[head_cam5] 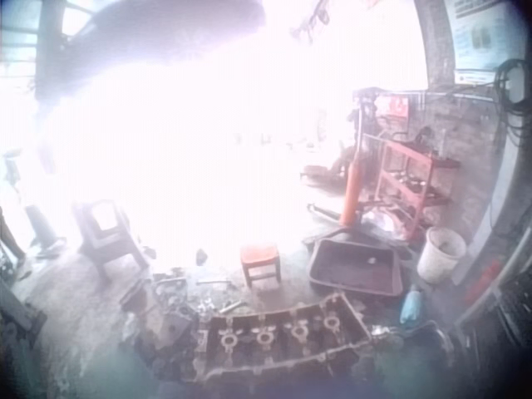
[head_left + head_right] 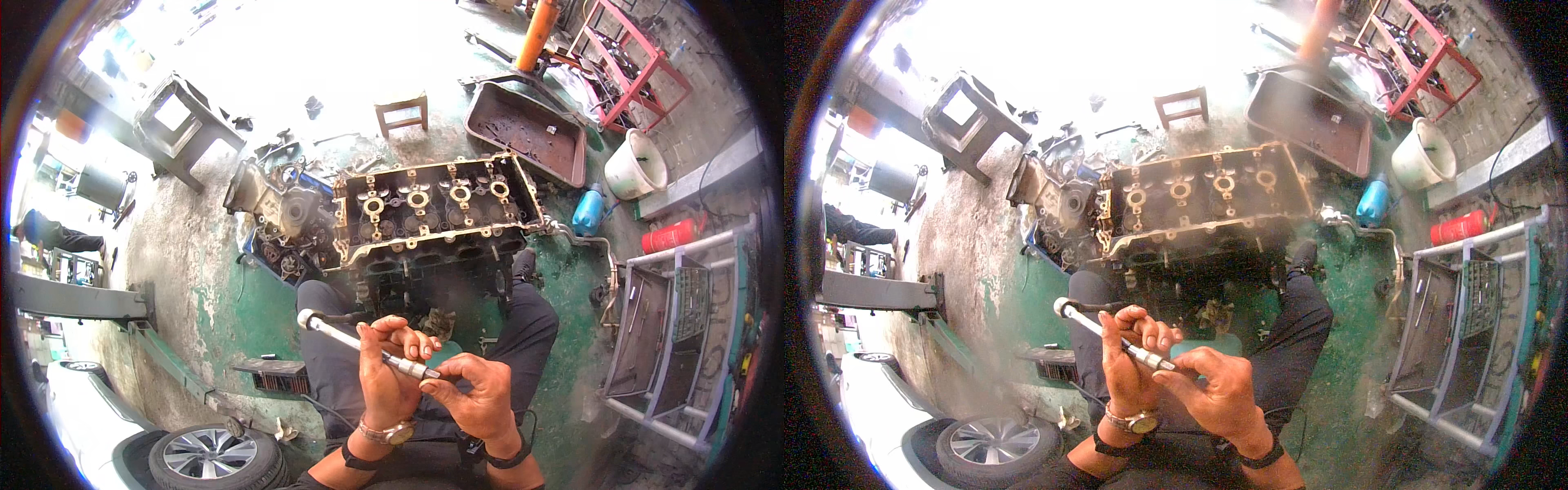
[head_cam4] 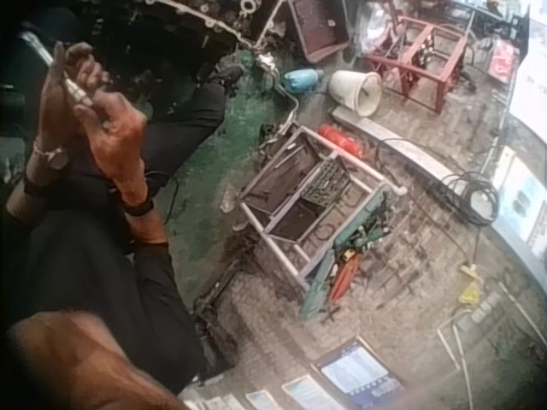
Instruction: The person sits on a low stool and works on a disassembled engine block resting on their lap. They wipe the surface with a cloth, then use a ratchet with a socket to loosen and remove bolts from the cylinder head. The removed bolts are placed into a nearby tray.
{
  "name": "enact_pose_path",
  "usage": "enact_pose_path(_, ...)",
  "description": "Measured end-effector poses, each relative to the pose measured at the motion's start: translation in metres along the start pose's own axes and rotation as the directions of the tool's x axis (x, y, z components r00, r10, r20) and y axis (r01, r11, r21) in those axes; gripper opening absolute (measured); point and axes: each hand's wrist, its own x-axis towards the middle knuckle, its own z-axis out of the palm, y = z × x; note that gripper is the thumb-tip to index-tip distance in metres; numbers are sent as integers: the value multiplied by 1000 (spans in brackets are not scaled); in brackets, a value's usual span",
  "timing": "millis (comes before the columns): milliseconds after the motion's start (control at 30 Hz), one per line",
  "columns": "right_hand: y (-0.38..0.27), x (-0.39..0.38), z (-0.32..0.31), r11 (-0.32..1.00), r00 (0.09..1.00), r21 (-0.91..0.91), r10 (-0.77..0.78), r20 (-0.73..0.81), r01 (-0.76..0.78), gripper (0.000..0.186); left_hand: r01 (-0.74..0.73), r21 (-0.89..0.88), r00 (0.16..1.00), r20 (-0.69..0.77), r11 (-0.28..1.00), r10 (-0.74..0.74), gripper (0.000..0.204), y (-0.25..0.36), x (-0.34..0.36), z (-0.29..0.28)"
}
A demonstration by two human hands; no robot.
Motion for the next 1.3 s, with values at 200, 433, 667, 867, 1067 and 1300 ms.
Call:
enact_pose_path(200,-1,0,-1,998,999,-48,-29,-18,28,27,28,-15,999,-21,999,-28,56,-3,-1,1)
enact_pose_path(433,-2,1,0,998,998,-41,-52,-42,51,30,51,-30,998,-27,998,-52,55,-4,-2,3)
enact_pose_path(667,-2,-2,-2,998,999,-31,-51,-10,50,32,128,-40,987,-97,991,-131,58,-4,-4,6)
enact_pose_path(867,-2,-2,-5,997,997,-41,-71,9,71,35,180,-55,973,-137,982,-186,59,-5,-5,6)
enact_pose_path(1067,-1,-3,-10,995,995,-16,-100,9,100,43,220,-138,970,-77,966,-232,58,-1,-4,0)
enact_pose_path(1300,20,-16,-18,946,965,293,197,-172,-141,28,295,-193,950,-46,936,-309,57,-2,-3,-2)
